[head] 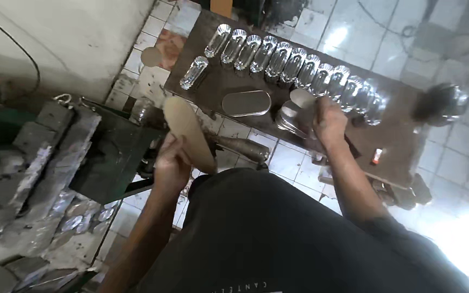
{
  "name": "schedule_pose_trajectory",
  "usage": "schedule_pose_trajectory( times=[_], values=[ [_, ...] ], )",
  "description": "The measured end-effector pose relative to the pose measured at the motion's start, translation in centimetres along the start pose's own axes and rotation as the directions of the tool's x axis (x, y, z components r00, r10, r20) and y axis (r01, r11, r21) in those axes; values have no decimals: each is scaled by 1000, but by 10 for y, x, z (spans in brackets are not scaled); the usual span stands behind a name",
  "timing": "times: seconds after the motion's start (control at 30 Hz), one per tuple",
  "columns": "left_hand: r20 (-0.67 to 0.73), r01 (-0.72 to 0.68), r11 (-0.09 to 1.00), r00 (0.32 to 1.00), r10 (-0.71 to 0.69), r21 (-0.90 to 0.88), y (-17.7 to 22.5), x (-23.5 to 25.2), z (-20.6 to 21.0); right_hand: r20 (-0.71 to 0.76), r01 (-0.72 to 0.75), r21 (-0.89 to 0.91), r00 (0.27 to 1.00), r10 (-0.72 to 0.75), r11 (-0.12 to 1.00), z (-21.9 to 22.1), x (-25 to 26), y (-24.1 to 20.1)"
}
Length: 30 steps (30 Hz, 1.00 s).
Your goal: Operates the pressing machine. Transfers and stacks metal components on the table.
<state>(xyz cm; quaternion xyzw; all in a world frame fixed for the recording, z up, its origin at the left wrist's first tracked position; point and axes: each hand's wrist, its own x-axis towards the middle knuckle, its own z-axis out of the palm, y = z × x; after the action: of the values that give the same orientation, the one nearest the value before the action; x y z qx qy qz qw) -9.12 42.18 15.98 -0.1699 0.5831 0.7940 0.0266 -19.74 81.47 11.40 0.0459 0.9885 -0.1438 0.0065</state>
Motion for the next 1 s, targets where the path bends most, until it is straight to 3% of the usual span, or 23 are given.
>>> schedule_pose_trajectory(
  times=[0.1, 0.17, 0.23, 0.27, 0.37, 0.43, 0.5, 0.6, 0.67, 0.73, 0.8, 0.87, 0.9, 0.97, 1.0],
  values=[
    [6, 260, 965, 965, -261, 14, -31, -5, -26, 147, -171, -46, 973, 176, 984, -4, -3, -25],
    [9, 278, 960, 961, -277, -33, -38, 11, -67, 117, -172, 59, 979, 164, 983, -7, -11, -55],
    [32, 212, 977, 977, -212, 14, -22, 34, -106, 12, -56, 265, 998, 54, 963, 7, -30, -102],
    [60, 156, 987, 986, -158, 40, -12, 47, -122, -40, 22, 427, 999, -5, 904, 21, -37, -136],
    [214, -8, 1000, 977, 13, -25, 11, 75, -148, -11, 53, 846, 996, -83, 530, 60, -68, -261],
    [279, -68, 996, 957, 82, -61, 27, 85, -154, 49, 5, 937, 988, -147, 348, 68, -75, -335],
    [316, -35, 998, 947, 48, -47, 43, 82, -160, 127, -72, 960, 973, -193, 271, 66, -75, -377],
    [273, -80, 981, 954, 127, -179, 51, 94, -162, 237, -140, 948, 911, -337, 286, 46, -68, -385],
    [309, -136, 973, 932, 190, -188, 57, 95, -161, 177, -27, 935, 899, -401, 354, 33, -71, -385],
    [428, -157, 961, 870, 243, -227, 58, 90, -152, 23, 152, 920, 900, -436, 361, 24, -76, -379],
    [573, -141, 937, 759, 309, -318, 44, 90, -140, -86, 284, 919, 822, -563, 274, 7, -78, -364],
    [736, -202, 887, 498, 458, -415, -3, 117, -125, -68, 327, 906, 738, -671, 268, -19, -81, -344],
    [746, -210, 889, 486, 455, -406, -23, 120, -107, -55, 345, 892, 723, -689, 291, -23, -81, -328],
    [739, -189, 960, 614, 278, -205, -46, 110, -58, -83, 375, 863, 767, -636, 340, -2, -76, -272],
    [702, -180, 983, 704, 108, 29, -56, 102, -33, -104, 382, 837, 814, -572, 392, 19, -75, -233]
  ],
)
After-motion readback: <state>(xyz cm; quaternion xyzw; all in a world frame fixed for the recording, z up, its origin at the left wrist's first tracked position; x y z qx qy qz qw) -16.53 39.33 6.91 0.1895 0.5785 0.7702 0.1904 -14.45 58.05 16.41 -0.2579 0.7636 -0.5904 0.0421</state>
